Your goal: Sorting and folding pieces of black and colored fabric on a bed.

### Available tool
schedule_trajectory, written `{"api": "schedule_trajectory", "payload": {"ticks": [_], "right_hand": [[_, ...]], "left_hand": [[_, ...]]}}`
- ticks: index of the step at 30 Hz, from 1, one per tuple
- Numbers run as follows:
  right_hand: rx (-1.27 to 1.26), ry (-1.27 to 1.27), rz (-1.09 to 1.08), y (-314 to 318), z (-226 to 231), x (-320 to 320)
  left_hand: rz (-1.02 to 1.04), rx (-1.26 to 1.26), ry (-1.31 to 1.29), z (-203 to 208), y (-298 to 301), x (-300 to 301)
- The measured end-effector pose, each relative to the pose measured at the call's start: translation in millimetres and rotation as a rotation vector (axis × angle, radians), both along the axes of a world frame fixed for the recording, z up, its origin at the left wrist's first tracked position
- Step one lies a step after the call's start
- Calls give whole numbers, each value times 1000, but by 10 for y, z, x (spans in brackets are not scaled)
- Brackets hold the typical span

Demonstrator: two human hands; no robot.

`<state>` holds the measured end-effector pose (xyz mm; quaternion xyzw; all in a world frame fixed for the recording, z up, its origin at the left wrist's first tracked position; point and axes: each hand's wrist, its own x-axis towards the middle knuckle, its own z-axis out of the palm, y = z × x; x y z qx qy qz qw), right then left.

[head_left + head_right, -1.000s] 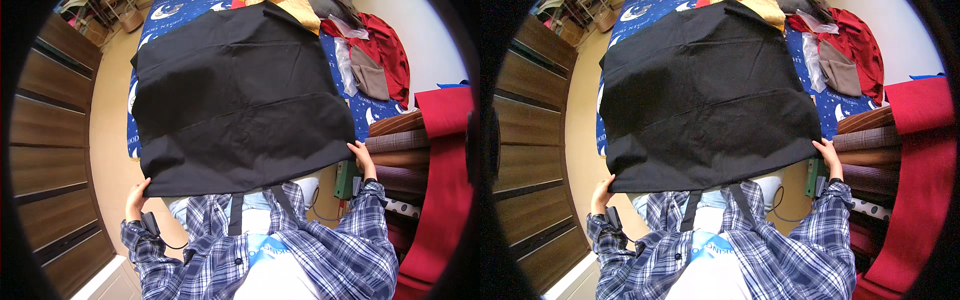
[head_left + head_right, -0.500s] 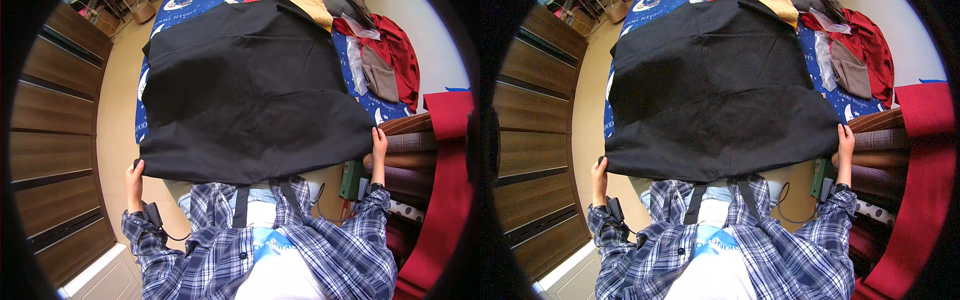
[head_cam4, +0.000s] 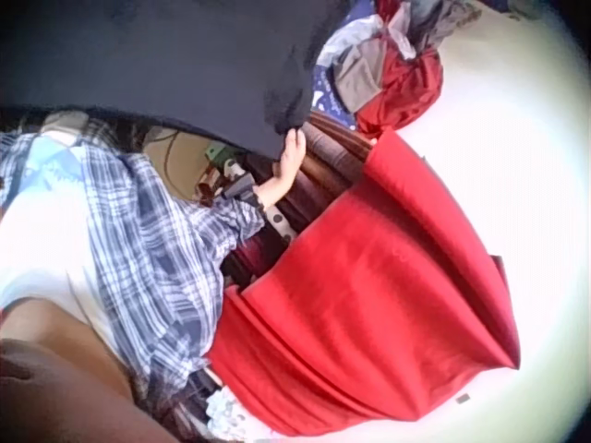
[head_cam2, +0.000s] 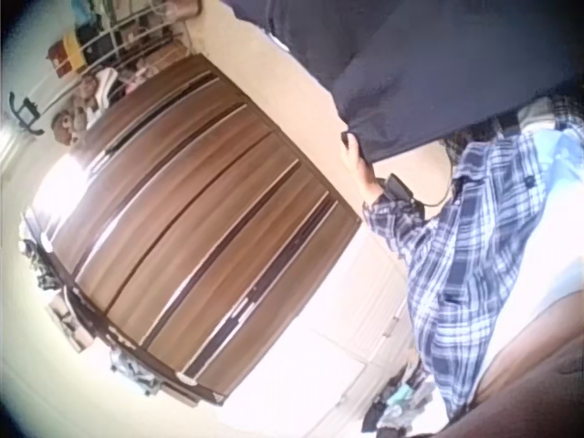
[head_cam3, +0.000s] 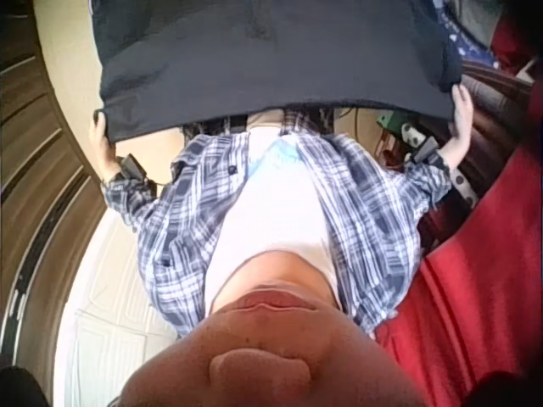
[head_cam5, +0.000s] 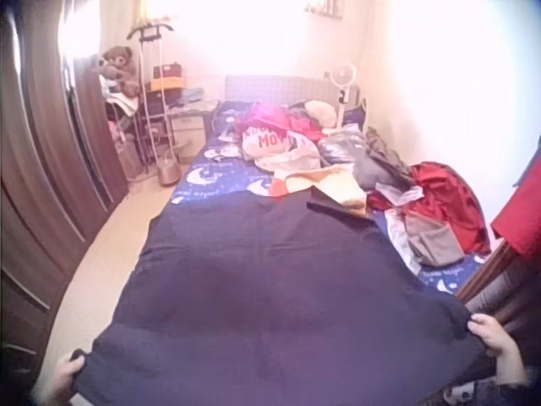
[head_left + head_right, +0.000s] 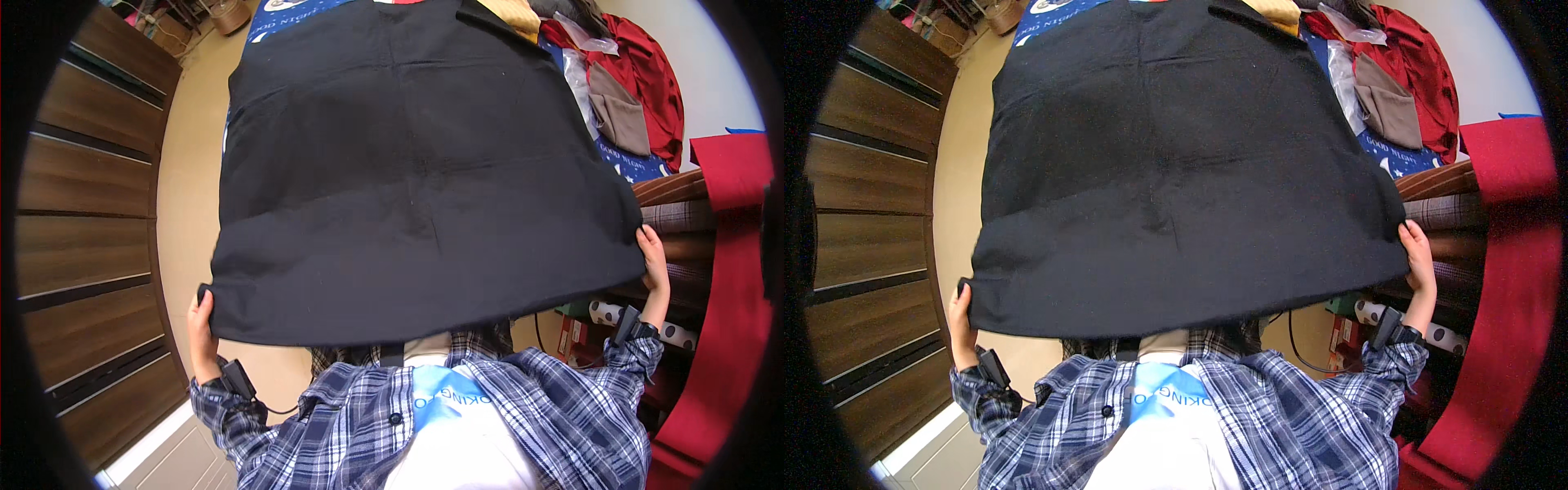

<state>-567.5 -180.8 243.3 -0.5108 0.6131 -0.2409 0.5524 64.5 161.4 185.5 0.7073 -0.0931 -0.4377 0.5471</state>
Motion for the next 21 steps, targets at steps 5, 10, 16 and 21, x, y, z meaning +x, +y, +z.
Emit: {"api": "schedule_trajectory", "payload": {"ticks": [5,10,16,21], "right_hand": [[400,209,87,343,36,-302],[698,221,40,679,-255,-516],[717,584,390,103,-625,-328],[-326,515,632,-667,-601,696]], "left_hand": [[-241,275,221,-132,249,91],[-216,519,355,-291,494,-30],[-66,636,440,-506,260,153],[-242,672,356,-385,-66,-25]]}}
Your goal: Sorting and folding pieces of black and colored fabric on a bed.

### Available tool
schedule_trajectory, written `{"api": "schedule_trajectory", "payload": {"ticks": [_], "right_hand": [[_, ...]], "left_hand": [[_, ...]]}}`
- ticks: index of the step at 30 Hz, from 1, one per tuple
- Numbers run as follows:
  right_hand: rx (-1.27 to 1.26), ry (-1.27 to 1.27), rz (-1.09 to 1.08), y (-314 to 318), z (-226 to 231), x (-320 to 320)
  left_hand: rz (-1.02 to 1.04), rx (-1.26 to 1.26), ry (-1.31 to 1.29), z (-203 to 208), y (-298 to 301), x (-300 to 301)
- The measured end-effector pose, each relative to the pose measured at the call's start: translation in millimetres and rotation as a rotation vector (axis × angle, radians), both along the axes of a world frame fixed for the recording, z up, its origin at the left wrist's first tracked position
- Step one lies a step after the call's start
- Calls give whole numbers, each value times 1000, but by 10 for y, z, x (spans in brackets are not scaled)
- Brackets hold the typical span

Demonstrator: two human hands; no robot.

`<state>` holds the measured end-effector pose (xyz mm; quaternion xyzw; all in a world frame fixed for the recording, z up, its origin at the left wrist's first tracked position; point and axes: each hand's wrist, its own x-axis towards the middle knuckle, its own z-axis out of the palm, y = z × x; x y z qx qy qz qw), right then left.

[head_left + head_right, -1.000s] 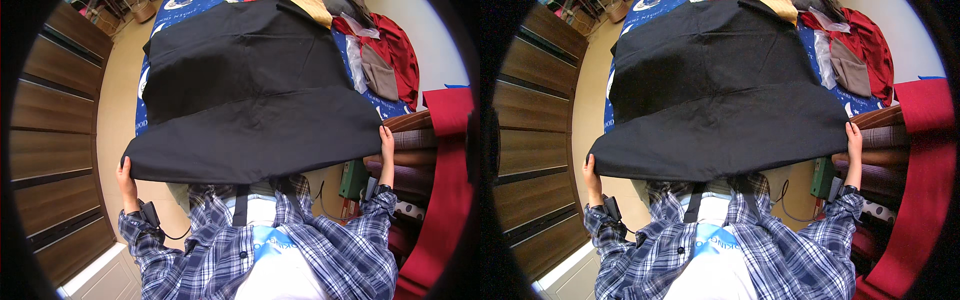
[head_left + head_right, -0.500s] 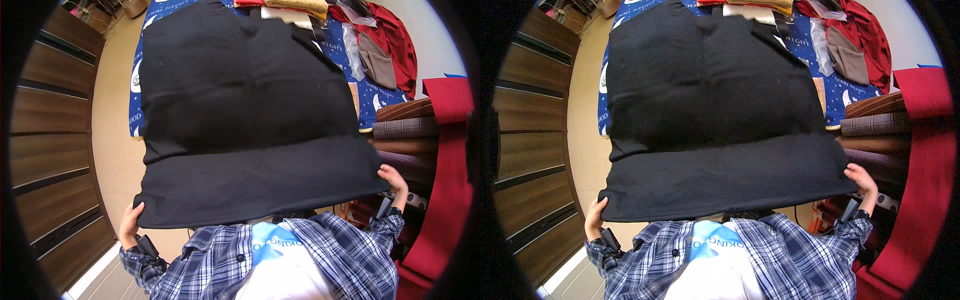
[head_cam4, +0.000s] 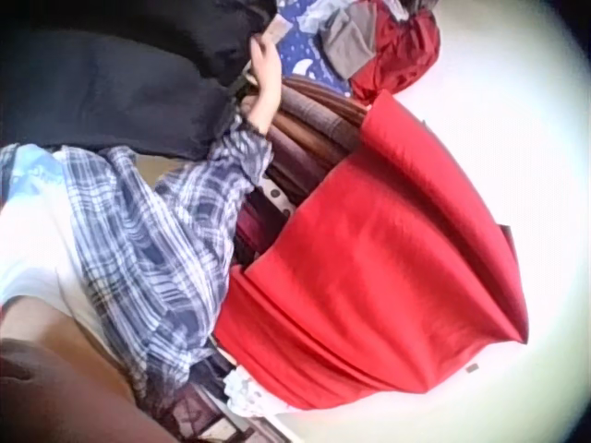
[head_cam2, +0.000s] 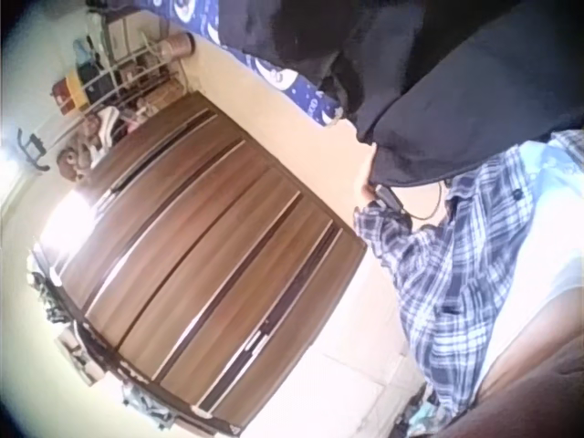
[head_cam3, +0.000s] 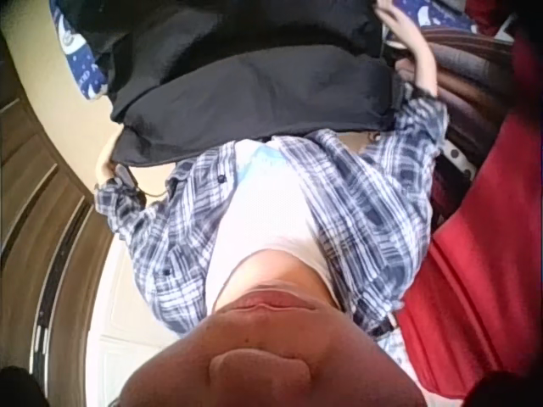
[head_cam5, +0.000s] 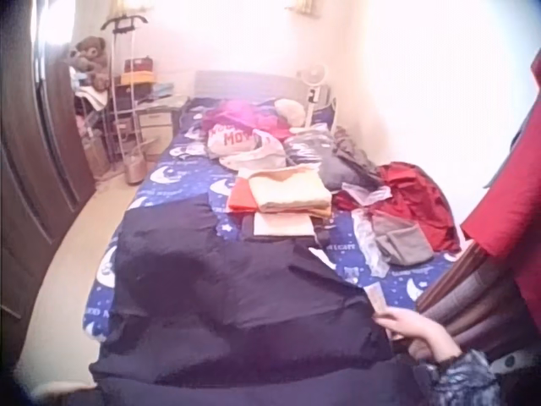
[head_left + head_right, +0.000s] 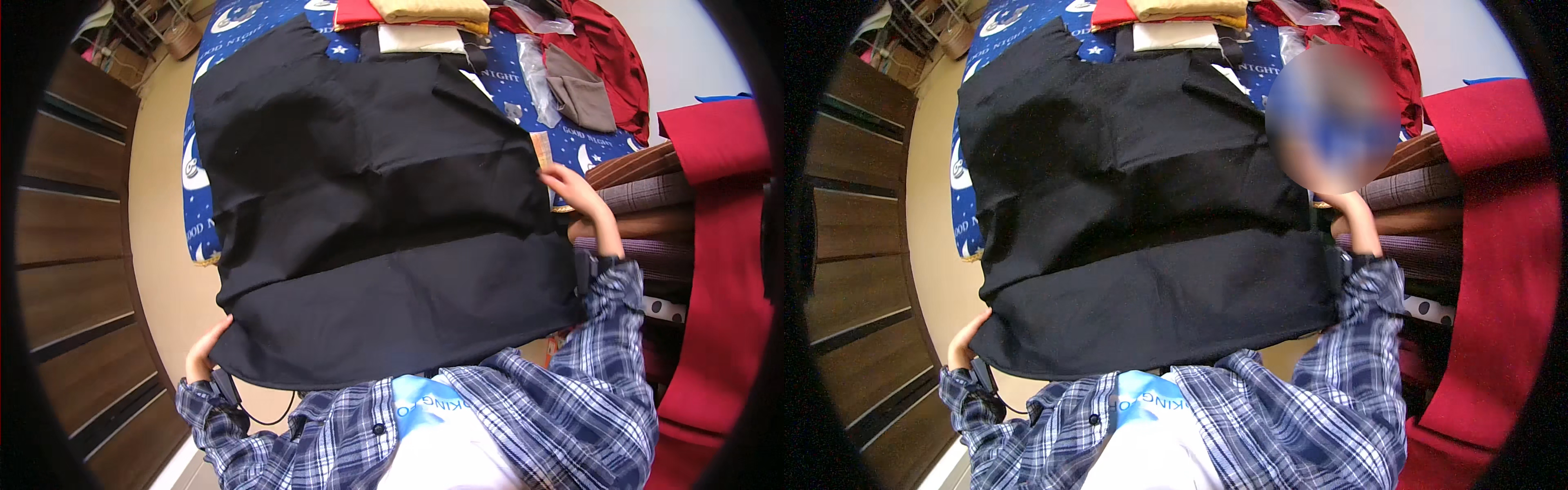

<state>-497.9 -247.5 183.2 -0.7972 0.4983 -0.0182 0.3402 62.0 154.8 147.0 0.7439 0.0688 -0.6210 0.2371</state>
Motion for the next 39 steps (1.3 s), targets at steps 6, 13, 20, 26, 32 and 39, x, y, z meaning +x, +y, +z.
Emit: {"api": "schedule_trajectory", "payload": {"ticks": [6,13,20,26,32,39], "right_hand": [[-104,187,527,-532,-250,1204],[-415,575,48,-1242,-450,1106],[56,213,-731,-1442,-777,843],[789,-624,-949,-1258,-656,823],[1070,-907,-661,-1458,-534,692],[240,-1030,-891,-1770,-557,481]], "left_hand": [[-29,-160,-88,356,371,-64],[-32,-337,-158,675,357,-291],[105,-344,-119,804,415,-401],[126,-265,-90,905,334,-424],[169,-196,-52,846,431,-359],[121,-252,-73,777,510,-294]]}}
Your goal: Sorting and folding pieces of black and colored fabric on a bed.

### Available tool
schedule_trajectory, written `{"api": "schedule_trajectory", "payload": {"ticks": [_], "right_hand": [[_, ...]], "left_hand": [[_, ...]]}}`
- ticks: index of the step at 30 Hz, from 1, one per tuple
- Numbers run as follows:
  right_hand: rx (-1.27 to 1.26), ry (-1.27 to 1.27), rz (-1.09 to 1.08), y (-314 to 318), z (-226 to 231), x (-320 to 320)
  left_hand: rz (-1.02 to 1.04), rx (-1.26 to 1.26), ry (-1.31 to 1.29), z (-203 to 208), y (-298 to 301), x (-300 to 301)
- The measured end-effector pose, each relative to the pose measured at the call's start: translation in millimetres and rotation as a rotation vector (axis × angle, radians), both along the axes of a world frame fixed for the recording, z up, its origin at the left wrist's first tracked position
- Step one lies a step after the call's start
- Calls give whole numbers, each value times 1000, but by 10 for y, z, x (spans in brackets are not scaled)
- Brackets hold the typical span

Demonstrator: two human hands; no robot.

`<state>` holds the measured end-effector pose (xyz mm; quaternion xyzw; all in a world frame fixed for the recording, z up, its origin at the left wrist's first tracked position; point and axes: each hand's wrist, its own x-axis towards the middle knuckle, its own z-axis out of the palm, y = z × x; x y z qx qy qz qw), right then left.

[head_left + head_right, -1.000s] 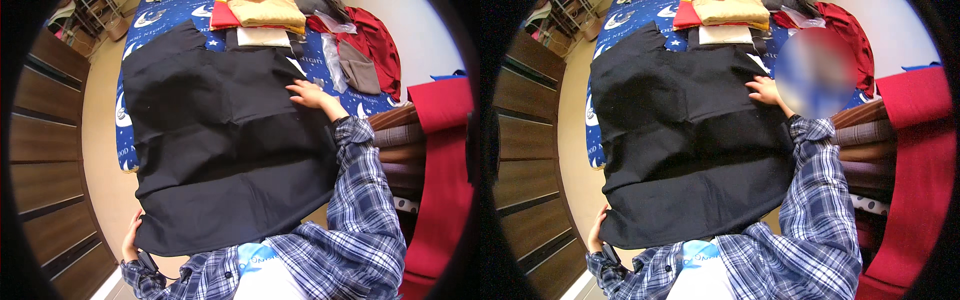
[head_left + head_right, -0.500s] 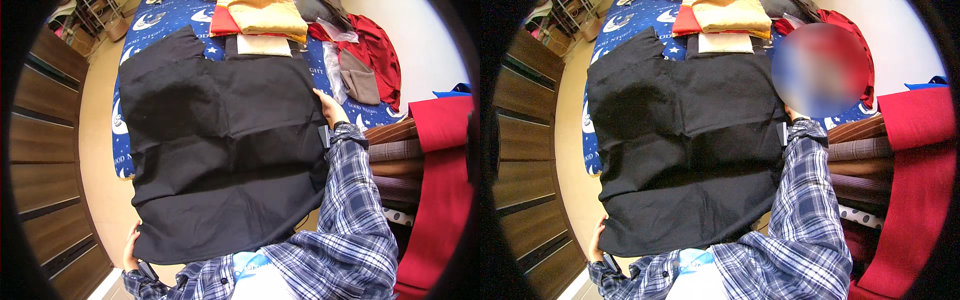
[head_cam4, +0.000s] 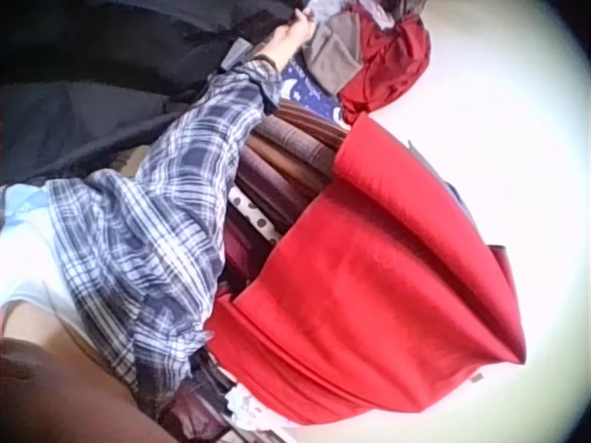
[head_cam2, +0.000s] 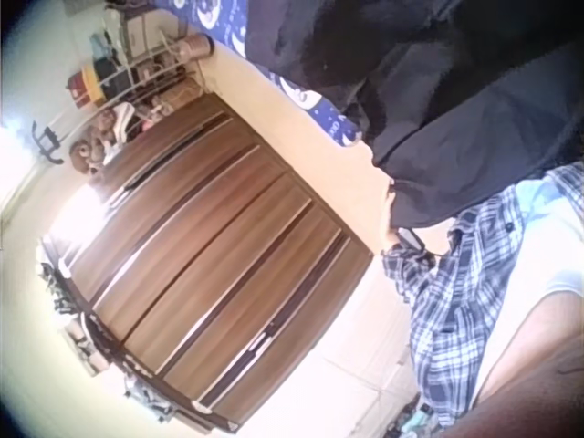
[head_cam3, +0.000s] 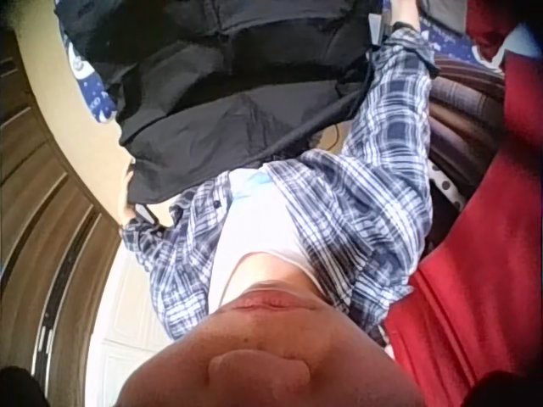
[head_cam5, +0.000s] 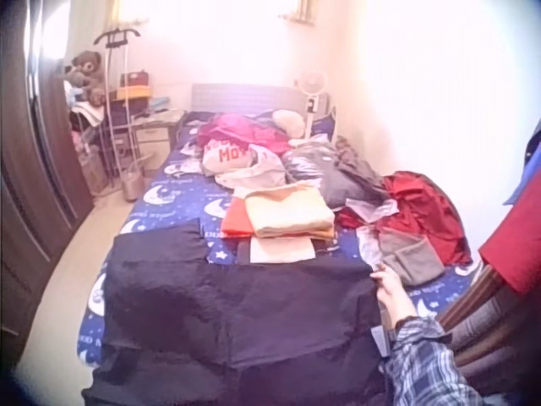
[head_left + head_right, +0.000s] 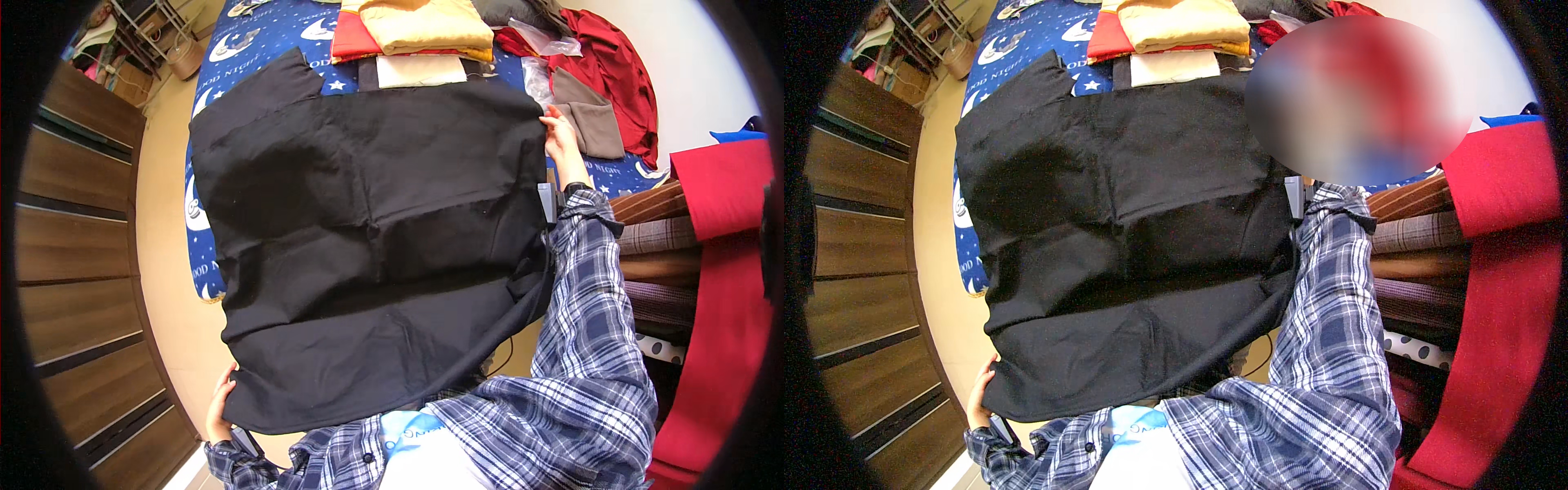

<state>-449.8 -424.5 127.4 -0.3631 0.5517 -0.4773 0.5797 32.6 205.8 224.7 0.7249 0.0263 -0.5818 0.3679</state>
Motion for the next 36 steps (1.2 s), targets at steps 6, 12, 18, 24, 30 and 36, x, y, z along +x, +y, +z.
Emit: {"api": "schedule_trajectory", "payload": {"ticks": [6,12,18,24,30,36], "right_hand": [[106,503,180,268,168,-225],[445,939,1193,1017,632,-253],[562,1113,1396,2004,405,-549],[720,1392,1252,2461,321,-848],[336,944,1151,2597,204,-958],[275,1248,975,2611,63,-666]], "left_hand": [[-59,1,-22,-20,-50,10],[-73,41,25,-120,-173,88],[71,156,165,-482,-193,243],[-141,-134,-124,-279,-390,-66],[-152,-438,-15,-829,114,261],[-6,-262,1,-828,-33,141]]}}
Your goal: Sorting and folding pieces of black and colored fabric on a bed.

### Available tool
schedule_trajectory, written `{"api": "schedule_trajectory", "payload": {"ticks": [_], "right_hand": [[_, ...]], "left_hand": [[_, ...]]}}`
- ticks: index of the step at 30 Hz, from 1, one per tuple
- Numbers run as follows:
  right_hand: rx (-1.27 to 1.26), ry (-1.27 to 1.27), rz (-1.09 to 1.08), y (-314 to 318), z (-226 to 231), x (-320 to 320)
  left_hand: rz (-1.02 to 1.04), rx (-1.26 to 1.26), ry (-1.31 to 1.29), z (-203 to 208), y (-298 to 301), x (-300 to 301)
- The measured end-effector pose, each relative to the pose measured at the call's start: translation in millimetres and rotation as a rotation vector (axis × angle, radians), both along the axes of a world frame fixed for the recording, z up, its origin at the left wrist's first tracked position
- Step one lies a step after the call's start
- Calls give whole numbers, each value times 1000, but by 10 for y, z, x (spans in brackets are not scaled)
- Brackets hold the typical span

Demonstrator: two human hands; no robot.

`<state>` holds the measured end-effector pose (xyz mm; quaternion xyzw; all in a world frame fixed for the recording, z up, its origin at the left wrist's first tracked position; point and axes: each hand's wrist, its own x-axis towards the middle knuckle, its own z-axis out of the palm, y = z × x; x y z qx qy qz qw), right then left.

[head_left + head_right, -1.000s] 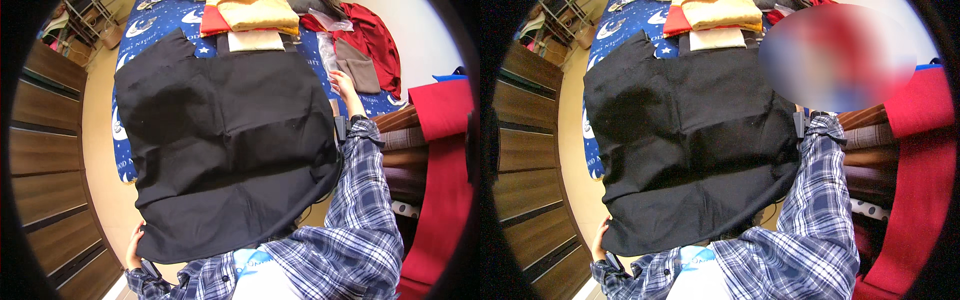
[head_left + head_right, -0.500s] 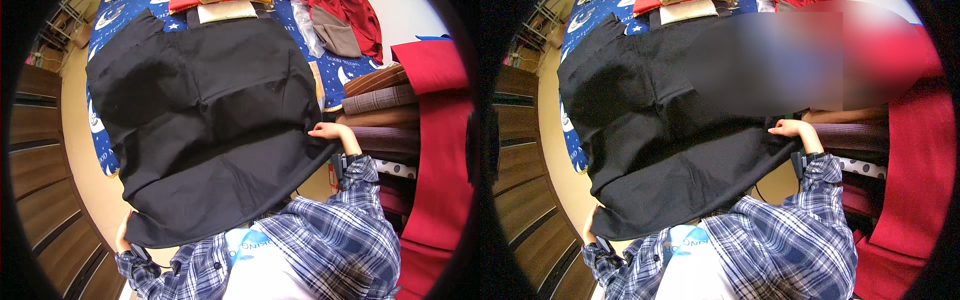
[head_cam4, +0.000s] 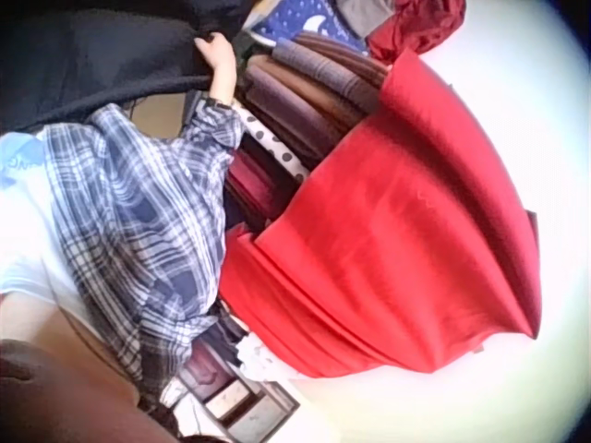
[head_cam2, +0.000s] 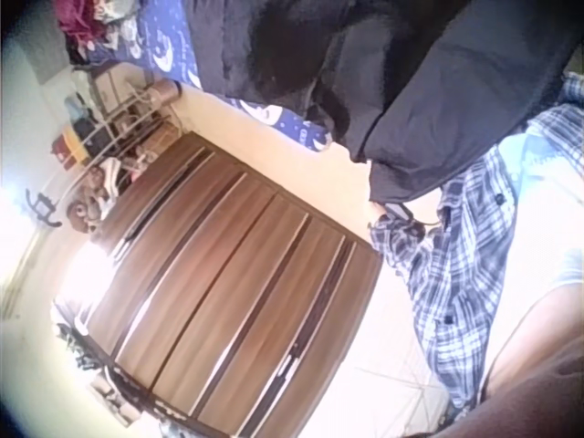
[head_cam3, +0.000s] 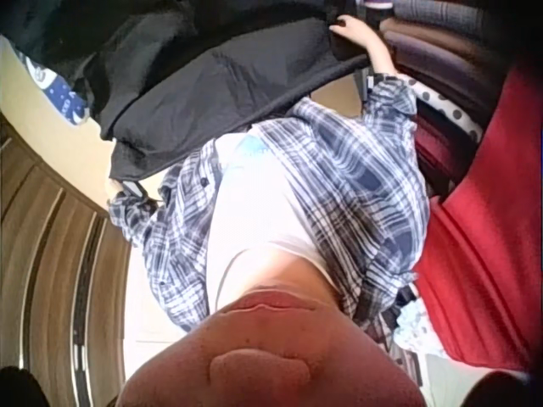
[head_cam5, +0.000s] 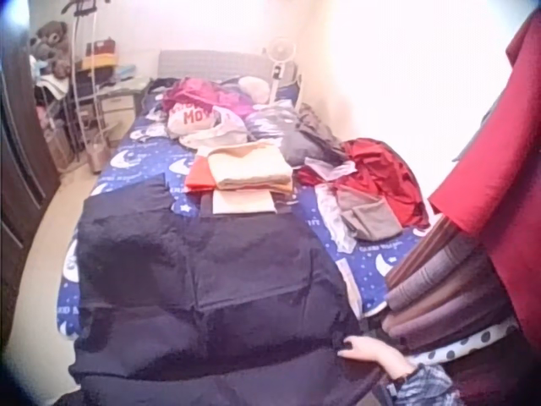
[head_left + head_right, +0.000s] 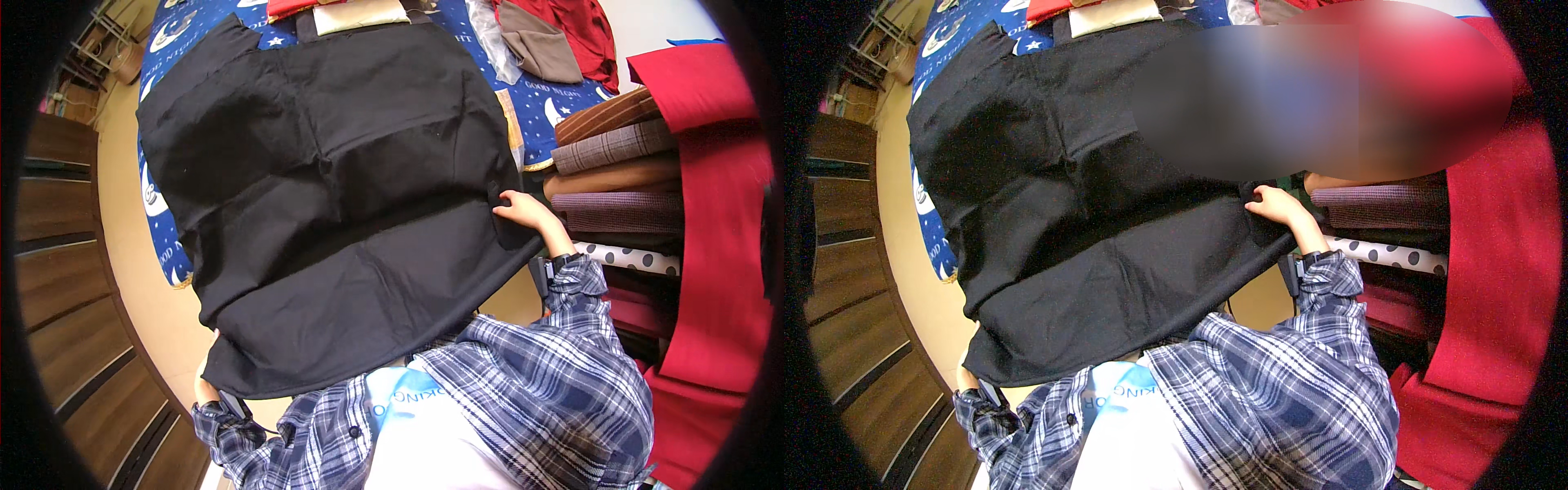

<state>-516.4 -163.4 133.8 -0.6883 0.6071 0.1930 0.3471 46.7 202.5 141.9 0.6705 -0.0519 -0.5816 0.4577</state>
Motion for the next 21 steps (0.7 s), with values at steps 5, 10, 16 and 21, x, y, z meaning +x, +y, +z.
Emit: {"api": "schedule_trajectory", "payload": {"ticks": [5,10,16,21], "right_hand": [[-83,61,139,-63,67,36],[-51,-320,108,-44,417,-52],[70,-761,-270,-63,1038,-131],[-361,-1334,-345,-330,1225,-210]], "left_hand": [[-260,-85,-140,-26,128,85],[-172,-191,-29,-346,260,293],[-81,-175,-233,458,-426,91],[35,-342,-421,775,-535,364]]}}
